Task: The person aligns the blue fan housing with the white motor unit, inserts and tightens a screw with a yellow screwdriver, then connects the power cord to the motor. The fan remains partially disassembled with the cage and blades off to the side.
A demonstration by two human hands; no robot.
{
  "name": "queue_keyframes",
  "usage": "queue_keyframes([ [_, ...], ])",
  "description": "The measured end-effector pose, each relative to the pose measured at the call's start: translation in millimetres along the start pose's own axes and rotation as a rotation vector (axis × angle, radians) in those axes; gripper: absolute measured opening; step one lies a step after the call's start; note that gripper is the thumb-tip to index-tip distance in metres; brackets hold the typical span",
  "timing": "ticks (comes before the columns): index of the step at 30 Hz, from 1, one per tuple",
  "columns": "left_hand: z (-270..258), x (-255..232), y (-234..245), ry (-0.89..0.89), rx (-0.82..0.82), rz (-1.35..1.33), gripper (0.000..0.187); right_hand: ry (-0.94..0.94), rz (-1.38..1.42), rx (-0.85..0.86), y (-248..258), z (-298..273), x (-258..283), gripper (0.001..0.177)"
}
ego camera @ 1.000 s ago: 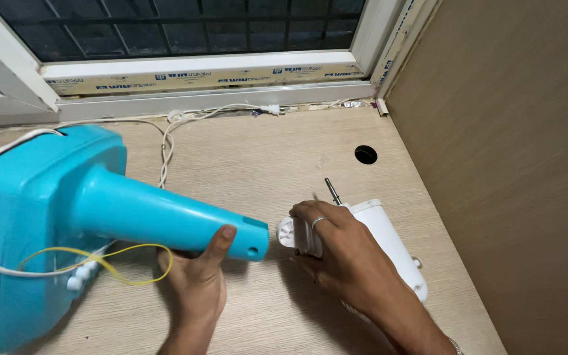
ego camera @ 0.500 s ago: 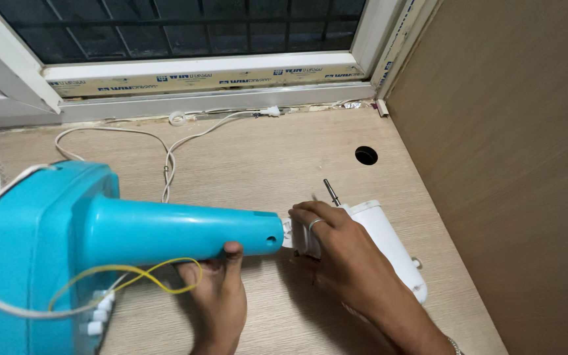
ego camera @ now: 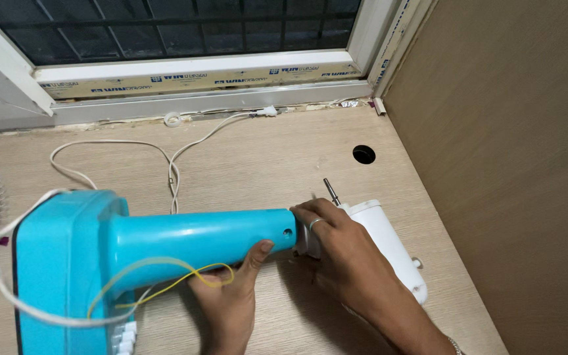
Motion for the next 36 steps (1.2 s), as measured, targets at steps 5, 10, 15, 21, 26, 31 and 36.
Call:
queue_keyframes([
  [5,5,8,3,-0.025,0.018,0.070,0.041,0.106,0.012,-0.062,-2,-3,0,0.069],
  [10,7,18,2,0.110,0.081,-0.150,0.042,0.084,-0.029,-0.056,-4,-3,-1,0.069],
  [15,11,29,0,0.337,0.150,-0.258,0.042,0.087,-0.042,-0.067,-3,-2,4,0.072],
  [21,15,30,-1,0.378,0.272,-0.294,0.044,-0.058,-0.009,0.012,-3,1,3,0.077],
  [26,17,32,0,0.450,0.274,-0.243,0.051,-0.064,-0.003,0.025,-3,4,7,0.077],
  [31,19,33,0,0.519,0.307,-0.202,0.057,-0.149,-0.004,0.086,-6,3,1,0.080],
  [36,18,34,-4,0.546,0.317,-0.278,0.058,0.001,-0.159,0.037,-5,6,7,0.089],
])
Point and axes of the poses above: each hand's wrist, its own z-axis towards the middle knuckle, its own y-axis out of the back of the hand, x = y × z, the point moved 5 cm from there along z, towards the middle knuckle, and after that the axes turned 1 degree about -z, right-handed, at the moved point
